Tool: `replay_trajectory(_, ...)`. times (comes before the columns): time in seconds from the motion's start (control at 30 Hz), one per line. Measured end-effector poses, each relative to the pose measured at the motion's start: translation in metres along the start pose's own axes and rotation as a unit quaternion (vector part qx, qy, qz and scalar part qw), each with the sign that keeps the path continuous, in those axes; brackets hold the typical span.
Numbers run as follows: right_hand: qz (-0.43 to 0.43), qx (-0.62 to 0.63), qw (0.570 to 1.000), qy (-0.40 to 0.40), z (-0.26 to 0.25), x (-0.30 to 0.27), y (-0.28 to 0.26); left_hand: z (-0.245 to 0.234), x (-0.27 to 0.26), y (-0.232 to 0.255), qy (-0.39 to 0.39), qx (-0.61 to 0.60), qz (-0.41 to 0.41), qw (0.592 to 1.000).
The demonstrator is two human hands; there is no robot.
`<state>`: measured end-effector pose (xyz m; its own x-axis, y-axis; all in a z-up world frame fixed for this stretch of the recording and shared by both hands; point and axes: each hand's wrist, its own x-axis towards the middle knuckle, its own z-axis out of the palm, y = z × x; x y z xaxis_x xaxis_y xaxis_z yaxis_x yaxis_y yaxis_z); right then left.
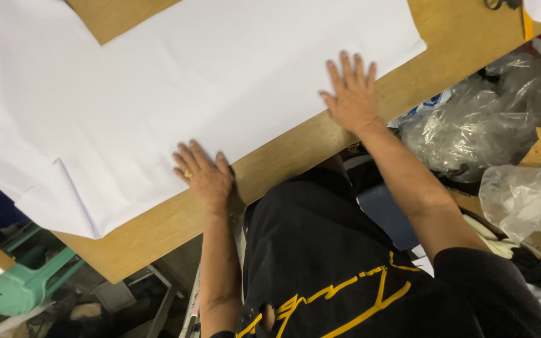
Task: The person uses scissors to cut a piece of white fabric on a wooden table. They then smooth the fabric and place a brown paper pattern on top of it, securing the pattern with a padlock.
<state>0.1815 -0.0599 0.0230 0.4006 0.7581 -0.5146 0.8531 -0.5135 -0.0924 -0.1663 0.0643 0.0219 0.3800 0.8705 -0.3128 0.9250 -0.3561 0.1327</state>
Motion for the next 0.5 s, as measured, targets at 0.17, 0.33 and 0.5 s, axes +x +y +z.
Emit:
replay_trajectory(0.17, 0.077, 0.055, 0.995, 0.031, 0.0, 0.01, 0.076, -0.037, -0.01, -0.044, -0.04, -0.016, -0.14, 0.989)
replay_trajectory(0.33, 0.039, 0.078, 0.996, 0.036, -0.006, 0.014, 0.09, -0.005, -0.011, -0.111, -0.007, 0.007, -0.212, 0.977)
replay_trajectory(0.5, 0.035, 0.094, 0.994, 0.037, 0.009, 0.024, 0.115, 0.011, -0.019, -0.105, 0.007, -0.003, -0.215, 0.977)
